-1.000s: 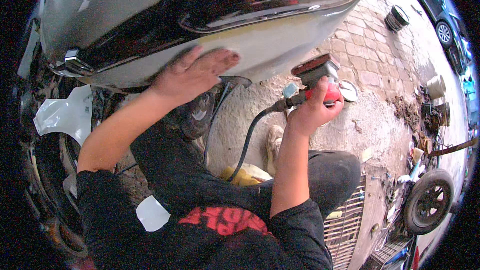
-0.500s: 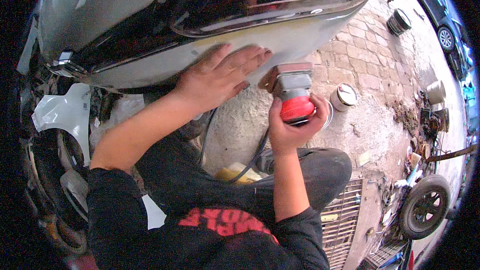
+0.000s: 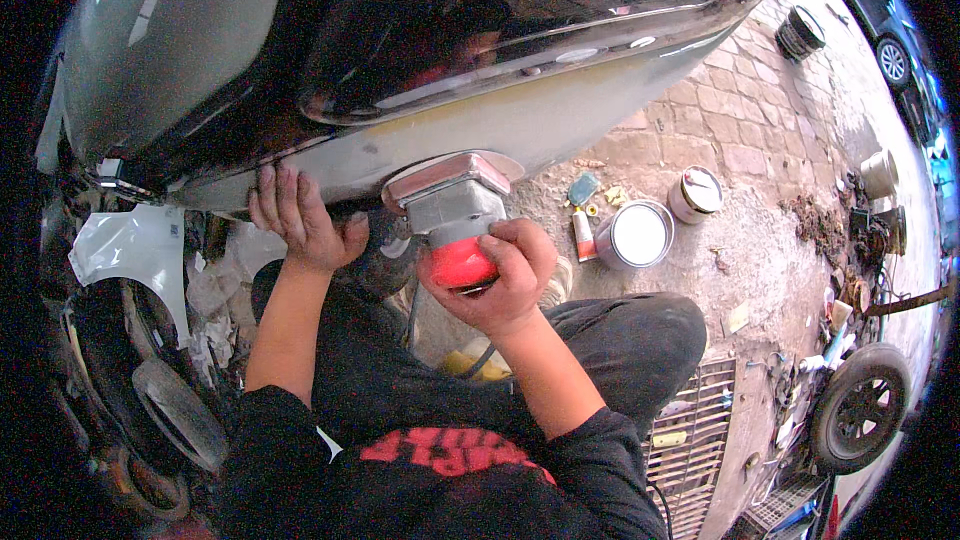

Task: The person sands the front panel of a small white vehicle using a pneumatic orbital sander, then wipes the surface by hand.

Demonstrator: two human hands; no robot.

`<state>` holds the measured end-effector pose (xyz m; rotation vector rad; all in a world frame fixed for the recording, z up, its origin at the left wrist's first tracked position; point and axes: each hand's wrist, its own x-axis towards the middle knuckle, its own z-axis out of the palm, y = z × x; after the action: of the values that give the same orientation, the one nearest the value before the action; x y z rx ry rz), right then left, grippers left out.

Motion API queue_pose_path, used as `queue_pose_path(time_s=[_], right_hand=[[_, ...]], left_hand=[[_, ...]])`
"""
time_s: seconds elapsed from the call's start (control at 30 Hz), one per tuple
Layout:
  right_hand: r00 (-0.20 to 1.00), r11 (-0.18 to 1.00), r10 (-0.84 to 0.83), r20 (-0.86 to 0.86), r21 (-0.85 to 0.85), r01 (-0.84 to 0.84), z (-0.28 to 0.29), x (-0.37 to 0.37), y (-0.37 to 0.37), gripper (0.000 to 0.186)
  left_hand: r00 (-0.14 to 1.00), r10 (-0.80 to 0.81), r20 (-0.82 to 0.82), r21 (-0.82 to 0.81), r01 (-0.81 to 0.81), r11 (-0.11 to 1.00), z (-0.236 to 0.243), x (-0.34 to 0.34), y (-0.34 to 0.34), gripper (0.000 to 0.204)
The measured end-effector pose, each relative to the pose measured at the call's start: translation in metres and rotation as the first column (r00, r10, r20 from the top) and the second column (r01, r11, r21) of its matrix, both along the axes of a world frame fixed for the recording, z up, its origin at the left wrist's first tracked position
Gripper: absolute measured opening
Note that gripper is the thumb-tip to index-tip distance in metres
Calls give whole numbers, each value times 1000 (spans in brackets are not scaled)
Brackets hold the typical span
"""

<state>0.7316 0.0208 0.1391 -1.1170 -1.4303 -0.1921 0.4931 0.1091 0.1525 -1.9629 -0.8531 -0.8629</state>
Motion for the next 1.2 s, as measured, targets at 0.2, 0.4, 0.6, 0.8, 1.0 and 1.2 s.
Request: queue_pose_path(time_s=[0.2, 0.4, 0.6, 0.8, 1.0, 1.2], right_hand=[[977, 979, -205, 67, 10, 204, 7, 18, 4, 72], [905, 906, -421, 57, 69, 417, 9, 36, 12, 71], [911, 911, -409, 48, 88, 404, -3, 36, 17, 72], [904, 896, -427, 12, 141, 422, -8, 30, 23, 73], [910, 896, -413, 7, 179, 406, -10, 27, 26, 72], [876, 866, -482, 25, 167, 471, -13, 26, 24, 74]], left_hand=[[996, -70, 47, 38, 68, 997, 1, 2, 3, 67], [999, -41, -7, 45, 42, 998, 3, 1, -1, 75], [989, -98, 112, 31, 95, 995, 4, 11, -1, 70], [990, -91, 107, 7, 91, 996, 3, 10, -2, 71], [986, -98, 132, 11, 97, 995, 2, 12, -1, 72], [990, -75, 121, -5, 77, 997, 2, 14, -3, 73]])
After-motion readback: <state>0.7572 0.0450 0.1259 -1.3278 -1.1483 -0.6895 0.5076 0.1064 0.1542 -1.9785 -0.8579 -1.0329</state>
